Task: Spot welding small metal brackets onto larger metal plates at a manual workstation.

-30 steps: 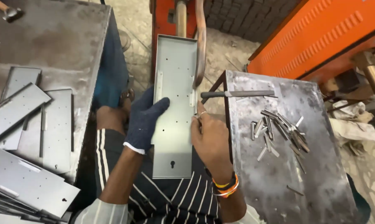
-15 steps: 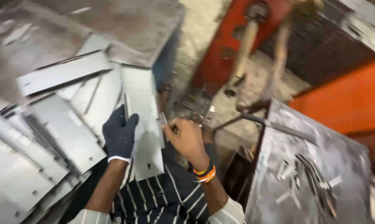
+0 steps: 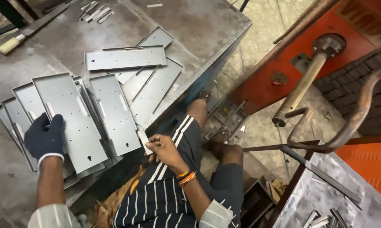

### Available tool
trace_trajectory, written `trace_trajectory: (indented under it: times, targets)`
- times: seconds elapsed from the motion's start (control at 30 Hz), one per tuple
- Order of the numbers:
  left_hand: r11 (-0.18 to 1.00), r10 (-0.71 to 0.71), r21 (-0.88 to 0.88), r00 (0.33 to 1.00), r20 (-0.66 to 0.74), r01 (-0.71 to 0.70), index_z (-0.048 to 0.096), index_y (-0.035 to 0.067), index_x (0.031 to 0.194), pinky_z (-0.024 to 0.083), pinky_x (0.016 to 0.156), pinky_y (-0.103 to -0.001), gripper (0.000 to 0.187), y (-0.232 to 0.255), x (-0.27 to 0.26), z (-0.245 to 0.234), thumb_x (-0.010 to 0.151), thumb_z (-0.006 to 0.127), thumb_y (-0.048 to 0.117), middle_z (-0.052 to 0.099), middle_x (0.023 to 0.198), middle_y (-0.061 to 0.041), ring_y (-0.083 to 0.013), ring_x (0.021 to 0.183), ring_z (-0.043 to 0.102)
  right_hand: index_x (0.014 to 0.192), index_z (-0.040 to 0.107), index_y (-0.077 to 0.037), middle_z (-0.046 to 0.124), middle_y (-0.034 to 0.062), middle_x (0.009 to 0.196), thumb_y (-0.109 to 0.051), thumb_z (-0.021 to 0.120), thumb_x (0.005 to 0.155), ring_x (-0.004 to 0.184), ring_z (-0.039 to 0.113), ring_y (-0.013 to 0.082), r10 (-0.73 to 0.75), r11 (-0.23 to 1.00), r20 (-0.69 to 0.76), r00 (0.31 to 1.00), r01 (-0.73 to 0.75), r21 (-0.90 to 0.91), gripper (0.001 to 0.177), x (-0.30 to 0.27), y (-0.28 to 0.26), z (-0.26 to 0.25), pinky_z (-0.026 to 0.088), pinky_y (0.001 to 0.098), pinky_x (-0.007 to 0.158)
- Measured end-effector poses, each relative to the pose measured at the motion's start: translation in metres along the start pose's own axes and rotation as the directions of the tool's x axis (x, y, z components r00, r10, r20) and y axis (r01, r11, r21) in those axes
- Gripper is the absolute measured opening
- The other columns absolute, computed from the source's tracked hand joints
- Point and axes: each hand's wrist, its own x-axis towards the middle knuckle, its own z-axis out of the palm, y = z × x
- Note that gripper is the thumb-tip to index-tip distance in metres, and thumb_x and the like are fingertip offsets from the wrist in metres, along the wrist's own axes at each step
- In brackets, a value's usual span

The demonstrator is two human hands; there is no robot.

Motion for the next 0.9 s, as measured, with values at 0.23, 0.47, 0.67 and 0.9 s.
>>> trace_trajectory:
  times: [0.23,0.47,0.67,0.9]
  targets:
    - [0.862,0.361,0.446,0.91,-0.206,-0.241,0.062,0.001,0.128,0.029,0.117,-0.055,0.049,-0.046,0.005,0.032,0.082,0.077,0.013,0.049,0.148,-0.027,-0.0429,0.141,0.039,0.114,0.061,0.007,0.074,0.015,0.082,-0.014,0.063,0.102,0.054,0.066,0.0137,-0.065,0.997,-0.033,0.997,0.066,0.043,0.024,0.002,0.003,-0.004,0.044,0.0221,0.045]
    - [0.772,0.528,0.374,0.846,0.075,-0.515,0.063,0.005,0.134,0.032,0.12,-0.055,0.054,0.017,0.006,0.097,0.086,0.081,0.022,0.059,0.143,-0.019,-0.039,0.139,0.05,0.114,0.06,-0.001,0.074,0.0121,0.092,-0.015,0.061,0.099,0.074,0.074,0.0147,-0.07,0.981,-0.125,0.99,0.091,0.171,0.02,0.038,0.005,-0.011,0.054,0.0234,0.057]
    - [0.558,0.533,0.481,0.737,0.416,-0.676,0.063,0.013,0.139,0.015,0.116,-0.067,0.076,0.063,-0.005,0.117,0.073,0.079,0.047,0.055,0.15,-0.016,-0.043,0.142,0.041,0.103,0.058,0.0,0.061,0.0066,0.081,-0.024,0.074,0.096,0.064,0.059,0.0123,-0.05,0.997,-0.283,0.958,0.066,0.049,0.029,0.092,0.003,-0.003,0.047,0.0274,0.055]
    - [0.318,0.529,0.682,0.721,0.449,-0.658,0.069,0.017,0.131,0.001,0.129,-0.07,0.043,0.011,0.01,0.145,0.088,0.063,0.019,0.063,0.151,-0.004,-0.0308,0.154,0.044,0.083,0.066,0.002,0.058,-0.0002,0.07,-0.026,0.078,0.086,0.068,0.05,0.0093,-0.029,0.983,-0.412,0.911,-0.049,-0.178,0.03,0.102,0.013,0.002,0.043,0.0311,0.063]
